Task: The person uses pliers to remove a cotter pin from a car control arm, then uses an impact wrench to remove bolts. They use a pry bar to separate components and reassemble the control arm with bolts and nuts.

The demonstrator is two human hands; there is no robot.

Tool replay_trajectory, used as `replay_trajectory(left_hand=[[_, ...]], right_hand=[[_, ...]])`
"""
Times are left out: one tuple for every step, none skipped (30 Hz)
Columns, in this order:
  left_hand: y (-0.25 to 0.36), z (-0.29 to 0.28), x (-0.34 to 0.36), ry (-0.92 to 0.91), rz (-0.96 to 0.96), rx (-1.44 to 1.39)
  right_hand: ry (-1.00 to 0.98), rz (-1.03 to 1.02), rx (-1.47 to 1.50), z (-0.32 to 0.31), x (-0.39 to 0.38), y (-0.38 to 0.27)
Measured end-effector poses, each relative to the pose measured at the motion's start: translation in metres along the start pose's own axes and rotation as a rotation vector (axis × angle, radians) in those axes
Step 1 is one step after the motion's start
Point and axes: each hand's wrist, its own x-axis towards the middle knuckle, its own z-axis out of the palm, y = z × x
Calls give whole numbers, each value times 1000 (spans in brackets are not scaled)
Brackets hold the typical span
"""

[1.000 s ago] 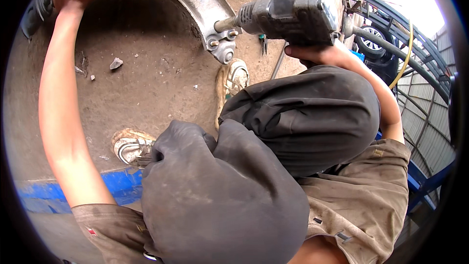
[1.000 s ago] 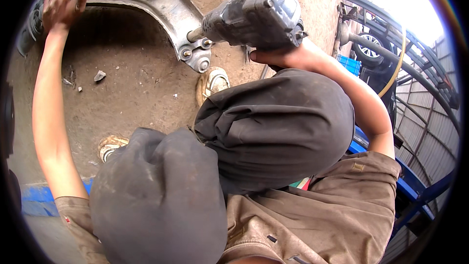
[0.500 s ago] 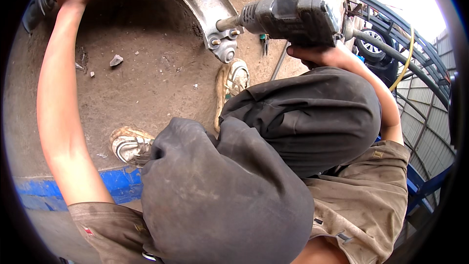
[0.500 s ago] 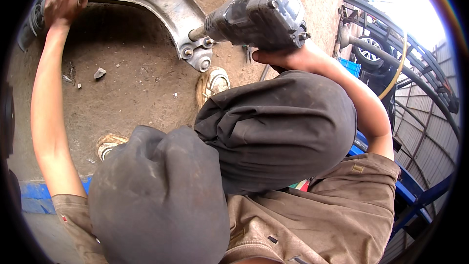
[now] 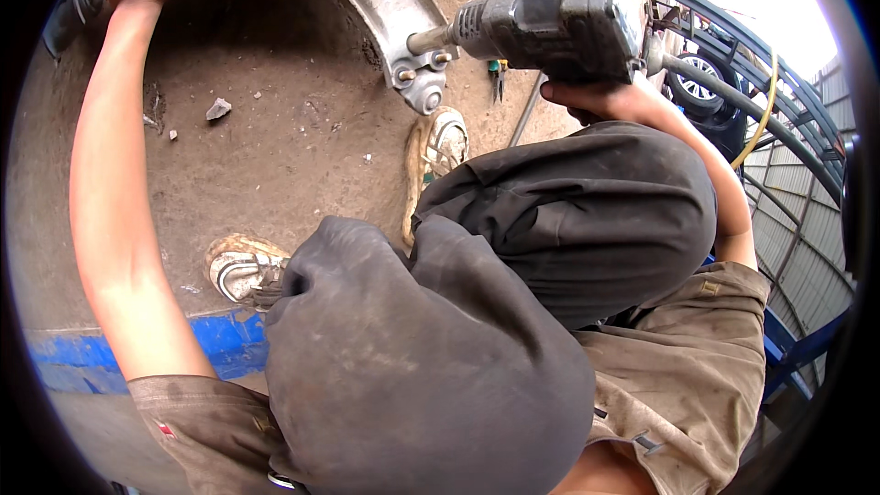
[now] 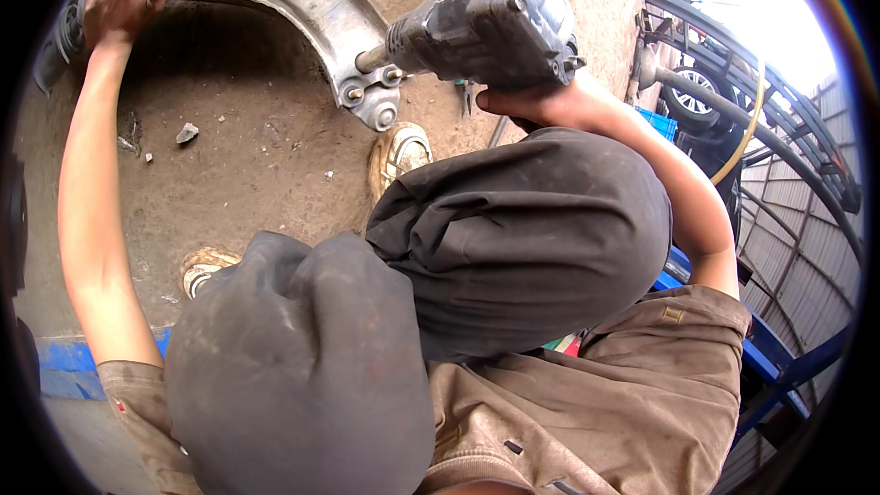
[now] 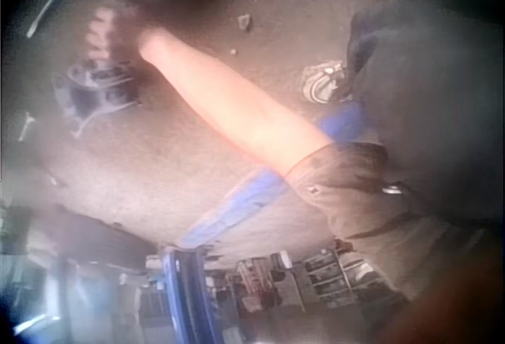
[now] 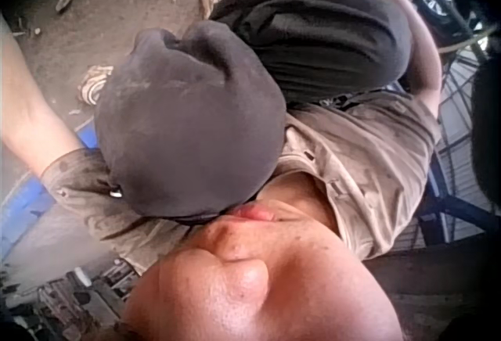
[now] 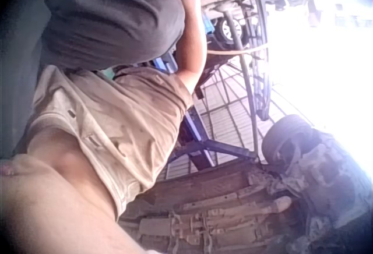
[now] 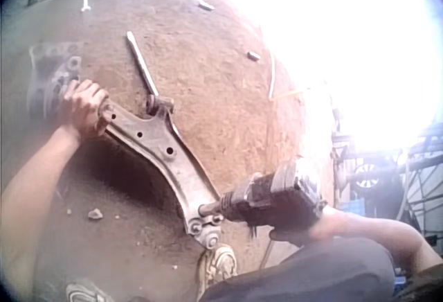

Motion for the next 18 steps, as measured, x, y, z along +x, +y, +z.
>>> replay_trajectory(left_hand=[[6,2,4,-12,7,-13],[3,3,1,-8,1,-14],[-1,6,-2,-3,-5,-16],[-3,8,-4,3,-11,-20],[-3,6,-4,5,-1,-10],[-2,4,-3,8,8,-2],[-1,3,-2,12,18,5],[-4,5,-6,-16,-23,-67],[-8,10,-12,-42,-64,-141],[-11,15,-16,-67,-104,-216],[-8,8,-13,-80,-86,-164],[-1,-5,-6,-93,-68,-112],[3,-12,-2,-106,-49,-60],[-4,-4,-7,-93,-52,-106],[-21,8,-20,-80,-73,-141],[-30,15,-26,-58,-82,-188],[-13,17,-15,-46,-67,-166],[-3,-2,-7,-77,-46,-86]], right_hand=[[9,20,10,0,-3,5],[3,23,9,0,0,6],[-2,27,8,0,3,6],[-5,23,3,0,4,7],[-8,20,-1,-1,6,7],[-9,20,-5,-1,6,7],[-9,29,-11,-1,5,6],[-6,38,-18,-1,3,4],[-3,47,-25,0,1,3],[15,19,-38,0,-1,5],[21,-17,-49,-2,2,10],[27,-52,-60,-2,5,14],[34,-57,-31,0,9,17],[40,-62,-2,3,12,20],[42,-76,9,2,16,14],[23,-56,4,2,16,10],[45,10,3,2,0,7],[15,25,6,1,5,9]])
